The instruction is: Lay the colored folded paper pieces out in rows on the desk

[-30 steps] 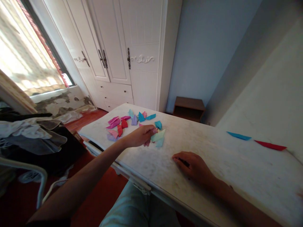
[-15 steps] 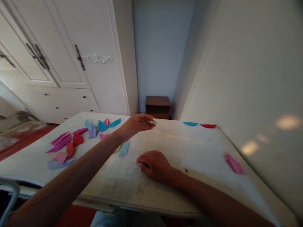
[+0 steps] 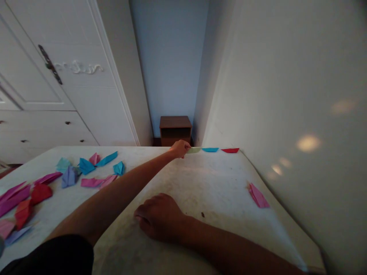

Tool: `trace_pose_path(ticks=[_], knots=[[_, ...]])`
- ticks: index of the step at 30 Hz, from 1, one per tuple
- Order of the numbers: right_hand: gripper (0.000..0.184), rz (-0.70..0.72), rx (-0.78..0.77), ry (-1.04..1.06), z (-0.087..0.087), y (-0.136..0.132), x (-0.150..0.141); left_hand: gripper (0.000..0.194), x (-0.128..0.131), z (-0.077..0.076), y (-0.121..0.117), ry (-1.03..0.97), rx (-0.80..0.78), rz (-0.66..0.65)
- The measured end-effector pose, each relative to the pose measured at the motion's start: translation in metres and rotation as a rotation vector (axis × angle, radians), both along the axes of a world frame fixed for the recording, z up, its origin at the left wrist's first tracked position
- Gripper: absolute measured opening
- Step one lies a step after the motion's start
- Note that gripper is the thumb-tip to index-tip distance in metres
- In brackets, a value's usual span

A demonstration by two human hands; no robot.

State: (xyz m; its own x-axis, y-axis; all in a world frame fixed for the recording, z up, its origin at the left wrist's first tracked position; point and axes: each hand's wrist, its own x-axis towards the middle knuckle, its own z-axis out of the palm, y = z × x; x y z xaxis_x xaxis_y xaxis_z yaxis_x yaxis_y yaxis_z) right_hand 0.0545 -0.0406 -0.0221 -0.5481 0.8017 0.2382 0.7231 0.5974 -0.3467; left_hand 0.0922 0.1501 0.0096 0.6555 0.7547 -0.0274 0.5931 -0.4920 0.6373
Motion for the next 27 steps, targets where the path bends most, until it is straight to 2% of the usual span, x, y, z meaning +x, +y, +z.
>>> trace_pose_path(ticks=[6, 11, 13, 15, 20, 27], knots=[[0.022, 0.023, 0.050, -0.005, -0.004, 0.002, 0.000, 0.029, 0.011, -0.011, 0.014, 0.108, 0.203, 0.011], [0.021, 0.024, 0.065, -0.018, -0.006, 0.001, -0.001, 0.031, 0.010, -0.018, 0.013, 0.079, 0.324, -0.005], [0.020, 0.024, 0.072, -0.022, -0.006, 0.001, -0.002, 0.040, 0.009, -0.021, 0.014, 0.054, 0.359, -0.031], [0.020, 0.020, 0.077, -0.013, -0.005, 0.001, -0.002, 0.048, 0.009, -0.023, 0.014, 0.048, 0.372, -0.064], [0.021, 0.016, 0.029, -0.045, -0.002, 0.002, -0.002, 0.035, 0.011, -0.025, 0.015, 0.064, 0.361, -0.113], [0.022, 0.009, 0.030, -0.033, -0.004, 0.002, -0.002, 0.033, 0.015, -0.028, 0.018, 0.076, 0.358, -0.107]])
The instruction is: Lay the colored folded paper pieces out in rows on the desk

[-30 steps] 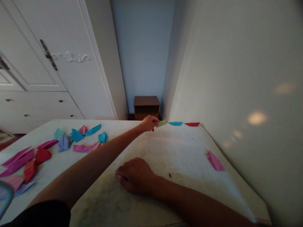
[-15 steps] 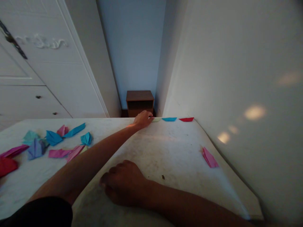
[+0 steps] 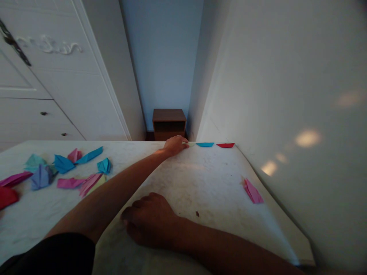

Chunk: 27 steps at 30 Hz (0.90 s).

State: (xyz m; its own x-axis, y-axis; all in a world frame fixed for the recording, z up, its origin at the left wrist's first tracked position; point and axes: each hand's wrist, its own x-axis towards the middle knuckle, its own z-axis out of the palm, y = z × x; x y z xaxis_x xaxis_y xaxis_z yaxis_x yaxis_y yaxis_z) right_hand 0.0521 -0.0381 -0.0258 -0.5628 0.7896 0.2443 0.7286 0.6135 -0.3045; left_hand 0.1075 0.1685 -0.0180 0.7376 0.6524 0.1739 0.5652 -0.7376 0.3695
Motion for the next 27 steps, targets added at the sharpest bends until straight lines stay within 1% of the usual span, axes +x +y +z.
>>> trace_pose_path(ticks=[6, 10, 13, 15, 18, 21, 24, 27], knots=[[0.023, -0.009, 0.020, 0.012, -0.001, 0.000, 0.000, 0.037, -0.001, -0.003, 0.001, -0.052, 0.003, 0.000], [0.020, -0.008, 0.004, 0.012, -0.001, -0.001, 0.001, 0.043, -0.005, -0.007, 0.001, -0.119, 0.022, -0.038], [0.018, -0.001, -0.028, 0.010, 0.001, -0.001, 0.002, 0.044, -0.014, -0.008, -0.003, -0.175, 0.047, -0.064], [0.017, 0.007, -0.051, 0.021, 0.002, -0.002, 0.003, 0.041, -0.027, -0.007, -0.009, -0.228, 0.056, -0.064], [0.017, 0.013, -0.071, 0.068, 0.001, -0.002, 0.004, 0.027, -0.058, -0.001, -0.029, -0.379, 0.056, -0.075], [0.018, 0.014, -0.072, 0.116, -0.002, -0.002, 0.005, 0.017, -0.103, 0.009, -0.057, -0.498, 0.066, -0.092], [0.018, 0.004, -0.076, 0.175, -0.006, -0.002, 0.006, 0.017, -0.152, 0.020, -0.088, -0.568, 0.025, -0.011], [0.019, 0.008, -0.084, 0.257, -0.008, -0.001, 0.008, 0.022, -0.198, 0.022, -0.116, -0.610, -0.125, 0.123]])
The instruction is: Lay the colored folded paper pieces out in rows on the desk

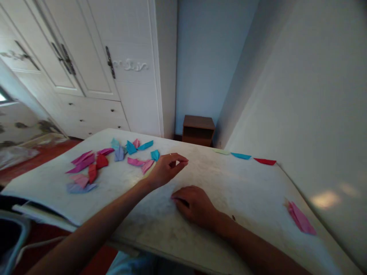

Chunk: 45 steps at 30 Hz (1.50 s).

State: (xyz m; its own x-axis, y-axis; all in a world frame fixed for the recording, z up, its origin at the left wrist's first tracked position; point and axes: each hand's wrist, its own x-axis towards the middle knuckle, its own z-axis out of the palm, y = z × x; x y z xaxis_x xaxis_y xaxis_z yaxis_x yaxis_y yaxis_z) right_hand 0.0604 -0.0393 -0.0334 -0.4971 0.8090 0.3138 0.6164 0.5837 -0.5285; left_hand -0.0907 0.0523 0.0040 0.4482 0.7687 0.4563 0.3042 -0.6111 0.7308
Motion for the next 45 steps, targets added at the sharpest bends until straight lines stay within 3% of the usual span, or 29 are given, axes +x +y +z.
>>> trace_pose_path(ticks=[5, 10, 15, 18, 21, 25, 27, 32, 37, 45], knots=[[0.022, 0.017, -0.112, 0.099, 0.002, 0.001, 0.006, 0.032, -0.064, -0.019, -0.043, -0.142, -0.210, 0.169], [0.027, -0.084, -0.208, 0.123, 0.005, 0.001, 0.008, 0.029, -0.115, -0.030, -0.079, 0.012, -0.299, 0.074], [0.035, -0.214, -0.195, 0.107, 0.004, 0.007, 0.007, 0.030, -0.147, -0.029, -0.086, -0.288, -0.490, 0.084], [0.041, -0.263, -0.171, 0.105, 0.005, 0.015, -0.002, 0.031, -0.150, -0.029, -0.080, -0.447, -0.544, 0.093], [0.054, -0.257, -0.162, 0.066, 0.009, 0.027, -0.019, 0.031, -0.146, -0.029, -0.077, -0.473, -0.556, 0.089], [0.094, -0.105, -0.181, -0.187, 0.021, 0.047, -0.044, 0.032, -0.143, -0.028, -0.078, -0.490, -0.542, 0.126], [0.104, -0.042, -0.224, -0.277, 0.028, 0.055, -0.053, 0.032, -0.144, -0.027, -0.078, -0.499, -0.539, 0.128], [0.085, -0.094, -0.264, -0.242, 0.037, 0.061, -0.059, 0.031, -0.145, -0.026, -0.078, -0.534, -0.545, 0.103], [0.075, -0.042, -0.203, -0.268, 0.034, 0.053, -0.056, 0.032, -0.145, -0.025, -0.077, -0.561, -0.549, 0.079], [0.091, -0.147, -0.113, -0.443, 0.028, 0.050, -0.082, 0.033, -0.145, -0.027, -0.076, -0.563, -0.547, 0.079]])
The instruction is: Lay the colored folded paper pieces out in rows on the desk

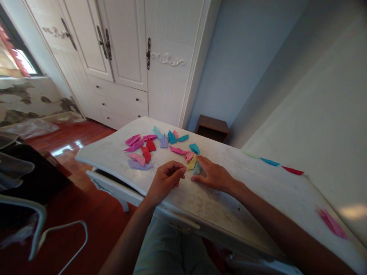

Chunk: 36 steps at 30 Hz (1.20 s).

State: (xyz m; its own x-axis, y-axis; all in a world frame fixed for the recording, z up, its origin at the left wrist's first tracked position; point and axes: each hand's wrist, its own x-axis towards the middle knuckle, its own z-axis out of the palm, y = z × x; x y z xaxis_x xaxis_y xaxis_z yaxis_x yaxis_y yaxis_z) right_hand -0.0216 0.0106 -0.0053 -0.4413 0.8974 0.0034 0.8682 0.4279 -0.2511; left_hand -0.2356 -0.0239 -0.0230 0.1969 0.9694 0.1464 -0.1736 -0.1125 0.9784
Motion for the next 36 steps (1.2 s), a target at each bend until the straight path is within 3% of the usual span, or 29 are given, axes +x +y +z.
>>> trace_pose_path(ticks=[7, 14, 17, 22, 28, 32, 36], knots=[[0.086, 0.026, 0.041, 0.142, -0.006, 0.006, 0.003, 0.032, 0.000, -0.001, 0.001, -0.038, 0.001, 0.002], [0.040, -0.073, 0.067, 0.341, -0.006, -0.005, 0.011, 0.033, 0.000, -0.001, 0.001, -0.058, -0.023, 0.004], [0.033, -0.133, 0.087, 0.454, -0.005, -0.008, 0.019, 0.034, 0.000, -0.001, 0.001, -0.056, -0.026, 0.009], [0.036, -0.214, 0.126, 0.568, -0.004, -0.010, 0.039, 0.036, 0.000, -0.002, 0.001, -0.053, -0.051, 0.028], [0.057, -0.456, -0.207, 0.927, 0.004, -0.019, 0.061, 0.036, -0.001, -0.002, 0.001, 0.024, -0.037, 0.032], [0.057, -0.445, -0.285, 1.157, 0.018, -0.031, 0.078, 0.038, 0.000, 0.000, -0.003, 0.135, -0.023, 0.056], [0.062, -0.448, -0.277, 1.137, 0.038, -0.045, 0.108, 0.040, 0.005, 0.004, -0.007, 0.224, -0.011, 0.082]])
